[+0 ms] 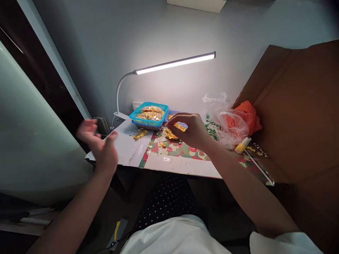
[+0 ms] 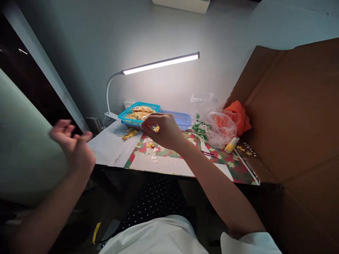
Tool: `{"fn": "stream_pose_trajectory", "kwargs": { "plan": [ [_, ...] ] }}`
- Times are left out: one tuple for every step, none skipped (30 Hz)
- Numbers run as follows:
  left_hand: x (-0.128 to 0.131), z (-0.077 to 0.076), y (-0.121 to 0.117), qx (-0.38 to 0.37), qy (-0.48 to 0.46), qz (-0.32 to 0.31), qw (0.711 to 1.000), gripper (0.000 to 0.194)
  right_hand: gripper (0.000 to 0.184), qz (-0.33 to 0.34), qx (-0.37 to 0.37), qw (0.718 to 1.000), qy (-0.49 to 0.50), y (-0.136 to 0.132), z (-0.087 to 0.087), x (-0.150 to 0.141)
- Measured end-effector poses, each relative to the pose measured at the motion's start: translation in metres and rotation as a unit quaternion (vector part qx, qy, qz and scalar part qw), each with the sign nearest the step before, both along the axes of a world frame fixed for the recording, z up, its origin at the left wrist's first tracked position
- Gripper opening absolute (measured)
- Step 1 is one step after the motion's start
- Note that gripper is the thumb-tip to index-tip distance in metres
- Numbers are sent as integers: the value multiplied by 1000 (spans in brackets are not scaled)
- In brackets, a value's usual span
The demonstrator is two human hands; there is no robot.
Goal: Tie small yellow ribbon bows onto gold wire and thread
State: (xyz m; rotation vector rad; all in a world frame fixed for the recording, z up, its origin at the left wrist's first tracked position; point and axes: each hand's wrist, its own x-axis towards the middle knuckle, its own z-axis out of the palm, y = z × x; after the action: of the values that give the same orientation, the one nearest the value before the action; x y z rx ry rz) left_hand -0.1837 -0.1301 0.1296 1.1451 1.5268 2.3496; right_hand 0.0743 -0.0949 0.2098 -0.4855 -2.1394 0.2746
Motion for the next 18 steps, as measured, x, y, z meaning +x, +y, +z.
{"fn": "stream_pose_trajectory", "kwargs": {
  "plan": [
    [-7,3,-1,25,-5,48,999,48,15,-6,2,1000,-1,-1,2,1],
    [-15,5,-2,46,-13,85,995,48,15,-11,5,1000,-3,-1,5,3],
    [-21,6,-4,68,-16,114,991,45,15,-14,8,1000,-6,-2,7,4],
    [-25,7,-5,84,18,111,990,42,15,-14,12,1000,-10,-2,9,5],
    [-26,6,-8,81,48,83,992,38,15,-12,16,1000,-15,-3,11,6],
    [-23,4,-12,73,80,45,993,30,15,-11,21,1000,-20,-3,13,6],
    [-16,3,-16,59,117,-4,991,23,14,-10,25,999,-25,-4,15,5],
    [-7,1,-20,53,153,-42,986,19,14,-11,28,999,-30,-4,17,4],
    [5,0,-24,54,190,-69,978,18,14,-11,30,999,-34,-4,19,2],
    [17,0,-26,59,218,-91,970,19,14,-10,31,999,-38,-5,21,0],
    [29,1,-27,66,238,-108,963,20,14,-7,30,999,-43,-5,23,-2],
    [41,4,-27,77,250,-125,957,21,14,-3,30,998,-49,-5,25,-4],
    [51,7,-24,84,254,-154,951,22,14,0,31,998,-55,-5,28,-6],
    [59,11,-21,83,245,-213,942,25,14,-1,34,998,-60,-4,30,-8],
    [66,16,-17,75,227,-273,932,28,14,-4,37,997,-63,-4,33,-9],
    [71,20,-12,69,213,-317,922,31,14,-10,40,997,-65,-3,36,-10],
    [74,23,-7,63,191,-363,910,34,14,-16,44,997,-65,-2,38,-10],
    [76,25,-3,58,170,-400,899,36,14,-20,46,997,-65,-1,41,-11]
  ]
}}
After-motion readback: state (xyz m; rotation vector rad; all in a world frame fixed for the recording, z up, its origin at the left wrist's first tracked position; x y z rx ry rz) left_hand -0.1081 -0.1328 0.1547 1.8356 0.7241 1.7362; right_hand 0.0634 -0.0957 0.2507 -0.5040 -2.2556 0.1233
